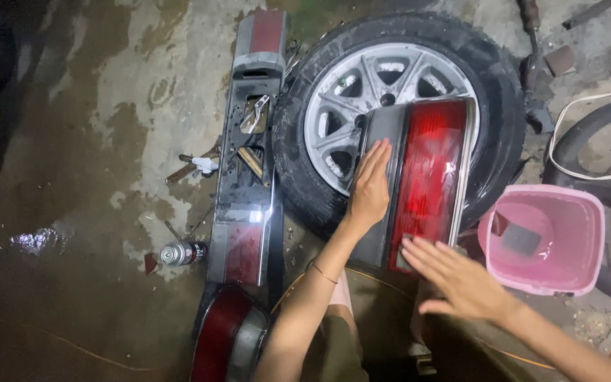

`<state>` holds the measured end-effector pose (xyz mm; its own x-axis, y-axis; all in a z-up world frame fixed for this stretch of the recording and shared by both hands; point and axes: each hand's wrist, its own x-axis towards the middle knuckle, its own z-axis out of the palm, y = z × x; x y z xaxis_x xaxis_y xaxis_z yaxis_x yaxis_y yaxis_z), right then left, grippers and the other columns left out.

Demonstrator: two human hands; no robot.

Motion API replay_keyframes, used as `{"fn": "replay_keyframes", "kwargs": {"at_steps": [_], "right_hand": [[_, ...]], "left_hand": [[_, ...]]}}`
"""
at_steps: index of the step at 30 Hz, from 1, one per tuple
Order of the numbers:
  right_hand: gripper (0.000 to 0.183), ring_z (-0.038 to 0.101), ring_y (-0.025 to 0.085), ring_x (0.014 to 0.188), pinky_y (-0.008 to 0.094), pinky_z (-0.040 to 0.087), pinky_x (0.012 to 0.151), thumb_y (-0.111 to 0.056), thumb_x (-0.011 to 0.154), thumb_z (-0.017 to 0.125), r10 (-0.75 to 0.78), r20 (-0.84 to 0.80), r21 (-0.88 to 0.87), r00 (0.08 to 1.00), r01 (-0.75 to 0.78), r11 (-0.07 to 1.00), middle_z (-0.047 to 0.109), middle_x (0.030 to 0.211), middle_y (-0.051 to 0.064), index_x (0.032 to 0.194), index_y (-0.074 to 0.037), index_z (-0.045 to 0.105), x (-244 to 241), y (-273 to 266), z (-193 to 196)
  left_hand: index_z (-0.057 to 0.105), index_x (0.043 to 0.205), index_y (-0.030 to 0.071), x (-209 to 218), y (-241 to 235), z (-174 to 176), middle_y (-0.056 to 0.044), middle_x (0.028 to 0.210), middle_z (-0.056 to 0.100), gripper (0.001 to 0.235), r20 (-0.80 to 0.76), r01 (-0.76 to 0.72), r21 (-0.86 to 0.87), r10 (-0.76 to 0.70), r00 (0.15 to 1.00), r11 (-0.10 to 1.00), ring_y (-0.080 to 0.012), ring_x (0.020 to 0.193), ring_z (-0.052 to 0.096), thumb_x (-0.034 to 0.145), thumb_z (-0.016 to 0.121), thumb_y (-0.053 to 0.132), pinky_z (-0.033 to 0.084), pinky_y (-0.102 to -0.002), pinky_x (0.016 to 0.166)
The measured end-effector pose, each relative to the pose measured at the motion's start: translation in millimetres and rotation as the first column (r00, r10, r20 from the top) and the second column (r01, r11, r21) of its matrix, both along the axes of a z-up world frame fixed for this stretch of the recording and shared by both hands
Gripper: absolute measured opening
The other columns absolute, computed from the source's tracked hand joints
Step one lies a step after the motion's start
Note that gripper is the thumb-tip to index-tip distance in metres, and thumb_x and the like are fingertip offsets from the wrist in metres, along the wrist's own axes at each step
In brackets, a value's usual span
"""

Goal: The person wets a sanding block and uses it to sand the car taillight lens to restore its surface.

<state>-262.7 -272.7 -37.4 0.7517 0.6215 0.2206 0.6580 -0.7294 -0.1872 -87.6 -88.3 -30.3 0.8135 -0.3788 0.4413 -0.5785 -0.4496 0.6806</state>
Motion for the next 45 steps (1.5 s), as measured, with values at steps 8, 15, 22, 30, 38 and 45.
{"fn": "replay_keyframes", "kwargs": {"at_steps": [8, 15, 22, 30, 38, 45], "right_hand": [[0.121, 0.014, 0.024, 0.159, 0.042, 0.01, 0.13, -0.094, 0.08, 0.035, 0.071, -0.012, 0.055, 0.997, -0.07, 0.996, 0.019, 0.171, 0.009, 0.163, -0.009, 0.016, 25, 17, 21], [0.114, 0.013, 0.022, 0.16, 0.04, 0.01, 0.13, -0.091, 0.084, 0.034, 0.042, -0.004, -0.006, 0.999, -0.042, 0.999, 0.019, 0.171, 0.007, 0.163, -0.01, 0.019, 22, 10, 15], [0.109, 0.022, 0.02, 0.158, 0.037, 0.02, 0.126, -0.081, 0.084, 0.054, 0.142, -0.043, 0.062, 0.989, -0.139, 0.988, 0.025, 0.171, 0.006, 0.161, -0.01, 0.025, 9, 11, 13], [0.108, 0.017, 0.016, 0.159, 0.039, 0.015, 0.129, -0.085, 0.083, 0.043, 0.152, 0.024, -0.041, 0.988, -0.151, 0.988, 0.019, 0.172, -0.002, 0.165, -0.019, 0.017, -11, -13, -14], [0.113, 0.014, 0.021, 0.158, 0.041, 0.014, 0.128, -0.09, 0.084, 0.043, 0.276, -0.012, -0.015, 0.961, -0.276, 0.961, 0.013, 0.173, 0.004, 0.164, -0.015, 0.014, 4, -14, -6], [0.09, 0.017, 0.025, 0.158, 0.048, 0.015, 0.128, -0.074, 0.096, 0.012, 0.071, -0.089, 0.143, 0.994, -0.058, 0.988, 0.018, 0.172, 0.006, 0.163, -0.014, 0.021, 118, -52, -8]], "left_hand": [[0.047, 0.142, -0.007, 0, 2, 5, -0.021, 0.151, 0.048, 0.051, -0.01, 0.002, -0.006, -0.002, 1.0, 1.0, -0.036, 0.147, 0.043, 0.091, 0.048, -0.013, 0.037, -0.044, 0.124], [0.046, 0.143, -0.006, 1, 1, 5, -0.02, 0.151, 0.048, 0.05, 0.003, -0.004, 0.003, 0.004, 1.0, 1.0, -0.036, 0.147, 0.044, 0.093, 0.047, -0.012, 0.037, -0.044, 0.124], [0.046, 0.143, -0.007, 0, -1, 3, -0.021, 0.152, 0.047, 0.049, -0.01, 0.003, -0.007, -0.003, 1.0, 1.0, -0.036, 0.147, 0.042, 0.094, 0.047, -0.011, 0.035, -0.044, 0.125], [0.047, 0.142, -0.007, -1, -1, 7, -0.021, 0.151, 0.048, 0.048, -0.008, 0.003, -0.011, -0.003, 1.0, 1.0, -0.0361, 0.146, 0.043, 0.094, 0.048, -0.011, 0.036, -0.044, 0.125], [0.047, 0.141, -0.008, 1, 1, 9, -0.022, 0.15, 0.049, 0.048, -0.005, 0.012, -0.018, -0.013, 1.0, 1.0, -0.0371, 0.146, 0.043, 0.094, 0.048, -0.012, 0.036, -0.044, 0.124], [0.045, 0.144, -0.006, -2, 0, 6, -0.02, 0.153, 0.047, 0.051, -0.026, 0.022, -0.03, -0.022, 0.999, 0.999, -0.0362, 0.148, 0.042, 0.094, 0.047, -0.012, 0.037, -0.044, 0.125]]}}
